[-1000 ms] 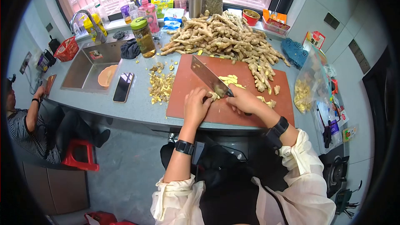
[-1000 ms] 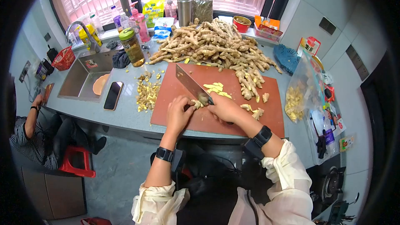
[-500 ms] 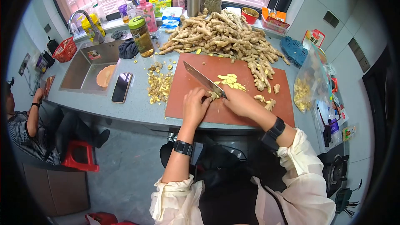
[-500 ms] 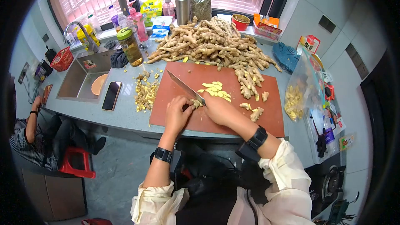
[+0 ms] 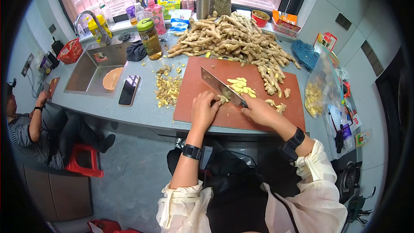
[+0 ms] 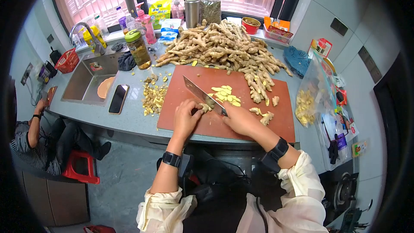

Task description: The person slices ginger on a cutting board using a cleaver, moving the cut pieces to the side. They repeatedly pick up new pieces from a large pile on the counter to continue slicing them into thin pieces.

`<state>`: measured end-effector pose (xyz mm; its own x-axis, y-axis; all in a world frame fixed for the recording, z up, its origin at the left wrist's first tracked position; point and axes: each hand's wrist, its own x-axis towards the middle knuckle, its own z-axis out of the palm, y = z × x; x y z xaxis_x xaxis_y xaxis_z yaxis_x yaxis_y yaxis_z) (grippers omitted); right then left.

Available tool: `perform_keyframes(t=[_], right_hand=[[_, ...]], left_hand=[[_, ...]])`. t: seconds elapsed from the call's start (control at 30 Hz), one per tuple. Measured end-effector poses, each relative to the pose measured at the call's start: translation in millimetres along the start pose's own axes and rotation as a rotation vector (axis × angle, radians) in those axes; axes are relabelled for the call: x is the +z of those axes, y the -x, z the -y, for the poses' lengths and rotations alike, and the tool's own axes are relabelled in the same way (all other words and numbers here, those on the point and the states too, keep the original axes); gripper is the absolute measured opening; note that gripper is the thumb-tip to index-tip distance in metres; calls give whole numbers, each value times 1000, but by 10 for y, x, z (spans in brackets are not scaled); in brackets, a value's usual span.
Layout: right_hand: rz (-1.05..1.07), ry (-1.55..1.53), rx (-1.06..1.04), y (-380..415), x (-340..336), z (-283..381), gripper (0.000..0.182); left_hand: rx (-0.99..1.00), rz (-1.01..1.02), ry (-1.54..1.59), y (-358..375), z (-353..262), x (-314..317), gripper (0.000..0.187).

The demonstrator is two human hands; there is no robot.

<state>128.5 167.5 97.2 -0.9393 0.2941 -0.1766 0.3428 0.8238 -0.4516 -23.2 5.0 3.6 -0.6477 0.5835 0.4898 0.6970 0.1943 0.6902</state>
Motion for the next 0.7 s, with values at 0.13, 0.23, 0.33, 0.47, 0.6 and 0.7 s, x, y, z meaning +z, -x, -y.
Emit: perform_keyframes(t=[0.13, 0.23, 0.33, 0.47, 0.6, 0.7], right_hand=[[22, 7, -11, 141, -50, -62, 31], [46, 2, 13, 169, -63, -79, 31], [-12, 43, -22, 148, 34, -191, 29], [112, -296, 190, 109, -127, -18, 25], [131, -316, 218, 115, -179, 21, 30], [22, -36, 60, 49, 4, -141, 33]], left_hand=[[-26, 24, -13, 1, 26, -1, 14], [-19, 25, -14, -2, 48, 11, 14], [1, 5, 11, 4, 67, 37, 14], [20, 0, 18, 3, 88, 38, 13], [-1, 24, -14, 10, 68, 11, 13], [3, 13, -12, 9, 55, 20, 13]])
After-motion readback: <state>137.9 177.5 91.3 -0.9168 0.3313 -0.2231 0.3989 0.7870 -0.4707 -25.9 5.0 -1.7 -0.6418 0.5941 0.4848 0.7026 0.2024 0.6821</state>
